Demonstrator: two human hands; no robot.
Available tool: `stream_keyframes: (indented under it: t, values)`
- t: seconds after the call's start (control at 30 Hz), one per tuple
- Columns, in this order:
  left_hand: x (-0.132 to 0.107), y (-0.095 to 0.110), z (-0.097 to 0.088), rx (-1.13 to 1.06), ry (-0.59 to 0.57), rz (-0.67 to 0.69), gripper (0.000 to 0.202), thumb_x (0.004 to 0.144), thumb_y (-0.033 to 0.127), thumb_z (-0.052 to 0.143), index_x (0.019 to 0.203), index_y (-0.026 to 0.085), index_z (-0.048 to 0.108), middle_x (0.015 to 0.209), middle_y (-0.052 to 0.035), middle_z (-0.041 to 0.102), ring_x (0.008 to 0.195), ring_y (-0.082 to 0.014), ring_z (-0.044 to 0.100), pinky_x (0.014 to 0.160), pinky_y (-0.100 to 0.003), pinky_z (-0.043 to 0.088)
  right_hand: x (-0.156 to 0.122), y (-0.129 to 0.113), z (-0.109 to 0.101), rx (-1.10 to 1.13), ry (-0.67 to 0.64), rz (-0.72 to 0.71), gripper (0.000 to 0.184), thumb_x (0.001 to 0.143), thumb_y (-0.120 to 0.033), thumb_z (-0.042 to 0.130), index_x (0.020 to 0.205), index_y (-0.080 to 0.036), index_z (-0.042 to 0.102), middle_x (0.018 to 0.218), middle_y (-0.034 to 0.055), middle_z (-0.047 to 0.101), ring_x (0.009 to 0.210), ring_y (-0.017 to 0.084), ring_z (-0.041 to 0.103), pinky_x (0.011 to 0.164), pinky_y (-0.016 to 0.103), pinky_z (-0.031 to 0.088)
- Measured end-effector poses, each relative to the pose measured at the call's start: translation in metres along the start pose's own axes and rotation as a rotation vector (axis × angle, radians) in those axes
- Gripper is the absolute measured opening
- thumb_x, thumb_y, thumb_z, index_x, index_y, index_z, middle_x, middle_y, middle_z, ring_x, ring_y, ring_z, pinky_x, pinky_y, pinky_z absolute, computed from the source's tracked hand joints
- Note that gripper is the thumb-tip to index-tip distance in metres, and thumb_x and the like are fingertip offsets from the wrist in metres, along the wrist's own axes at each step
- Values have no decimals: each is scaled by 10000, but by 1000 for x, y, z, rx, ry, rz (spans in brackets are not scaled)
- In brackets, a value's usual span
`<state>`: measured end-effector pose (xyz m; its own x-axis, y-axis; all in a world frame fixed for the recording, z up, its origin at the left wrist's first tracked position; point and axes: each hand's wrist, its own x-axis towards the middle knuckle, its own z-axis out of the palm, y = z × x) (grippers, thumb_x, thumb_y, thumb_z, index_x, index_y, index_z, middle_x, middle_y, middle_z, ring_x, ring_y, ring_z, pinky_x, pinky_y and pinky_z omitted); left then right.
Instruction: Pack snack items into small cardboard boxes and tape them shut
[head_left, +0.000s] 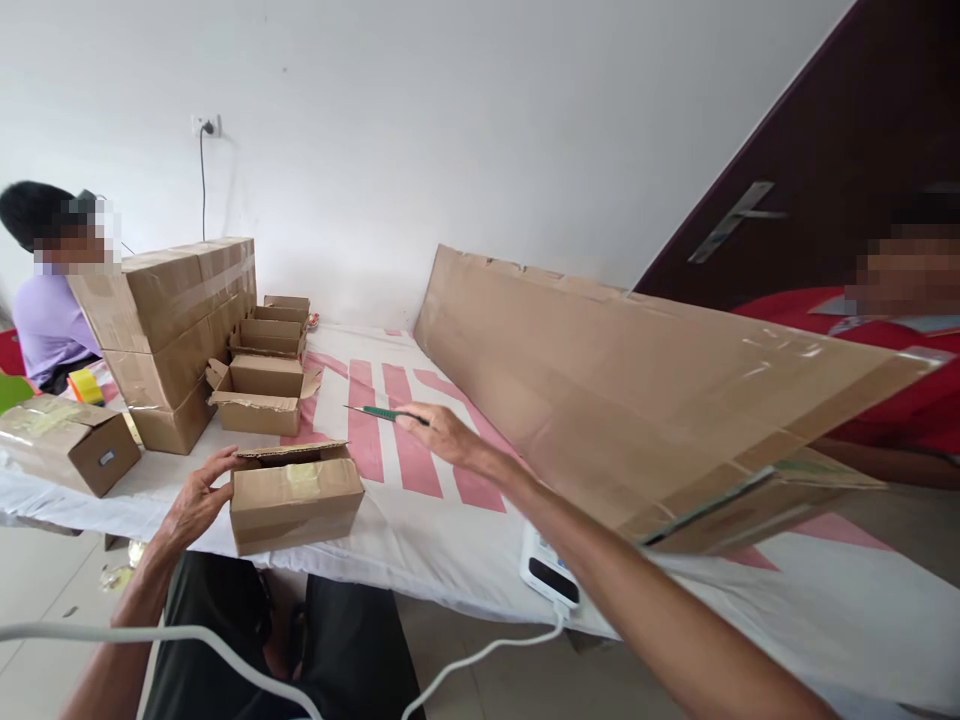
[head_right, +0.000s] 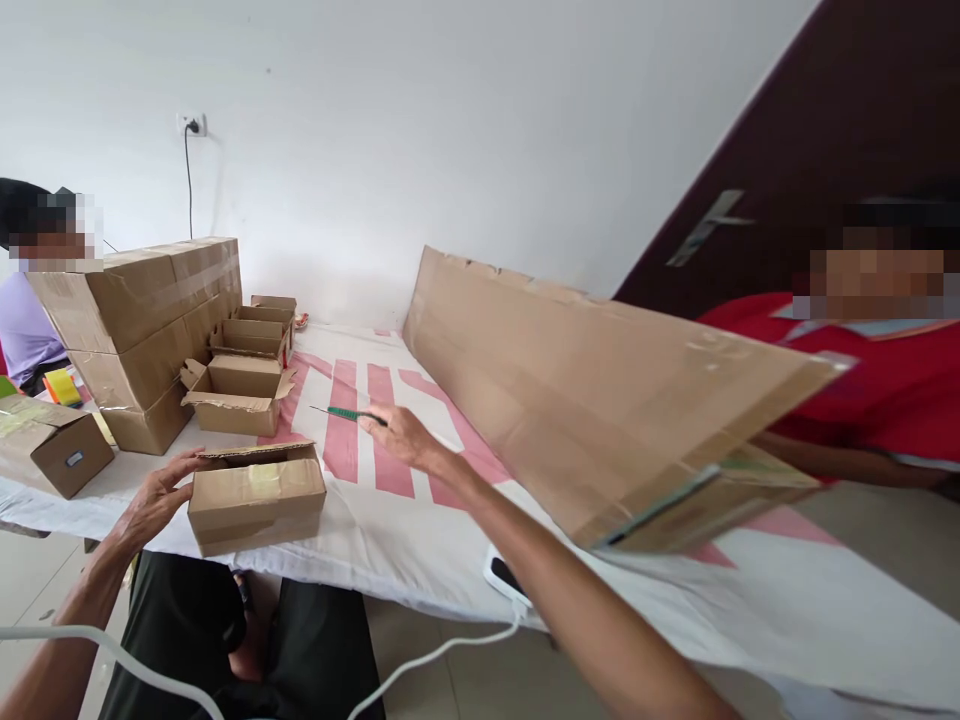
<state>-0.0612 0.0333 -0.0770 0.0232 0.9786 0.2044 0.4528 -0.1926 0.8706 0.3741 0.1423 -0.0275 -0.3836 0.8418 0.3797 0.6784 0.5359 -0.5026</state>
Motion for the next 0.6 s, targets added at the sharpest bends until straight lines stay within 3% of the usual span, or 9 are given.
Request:
stream_keyframes:
  t: [0.07,0.17,0.27,0.33,0.43,0.53,0.6]
  values:
    - [1,2,-2,-18,-29,16,550,836,647,740,1203,253,852,1631,-150,601,1597,-432,442,1111,-500,596,-23,26,44,-13,6,144,318,1033,-434,494,1047,-217,726,855,23,708,776,204,635,693,304,473]
    - [1,2,-9,-38,-74,27,699,832,766,733,1316,269,816,1655,-140,581,1592,-451,442,1126,-512,591,-54,57,104,-108,24,211,263,1030,-369,486,1058,-209,693,993,76,724,940,242,677,825,344,517]
    - [1,1,-18,-58,-144,1,883,783,817,777,1488,290,710,1715,-140,512,1590,-486,431,1120,-539,593,-72,75,140,-197,50,272,240,1032,-326,479,1073,-228,694,1056,94,725,1041,267,677,918,378,525]
    - [0,1,-22,-46,-207,-16,1054,718,817,841,1606,307,591,1757,-152,446,1587,-508,425,1122,-567,586,-77,81,149,-233,58,275,236,1020,-313,500,1105,-233,705,1082,100,726,1077,283,668,970,408,526]
    - [1,2,-24,23,-293,1,1346,611,818,916,1737,329,364,1811,-173,328,1606,-516,386,1166,-605,539,-73,78,146,-223,87,241,259,1004,-322,543,1170,-236,722,1120,117,726,1114,314,658,1028,470,530]
    - [1,6,-24,114,-342,-7,1491,573,815,937,1780,347,197,1852,-173,198,1634,-512,332,1202,-622,497,-56,53,132,-61,176,154,355,1054,-428,533,1306,-242,701,1239,142,714,1227,334,643,1090,519,531]
    - [2,9,-24,159,-357,-21,1503,579,816,933,1784,355,160,1859,-168,168,1640,-512,314,1202,-626,495,-42,26,120,89,193,48,503,1061,-537,552,1456,-235,629,1426,161,655,1362,334,600,1151,524,520]
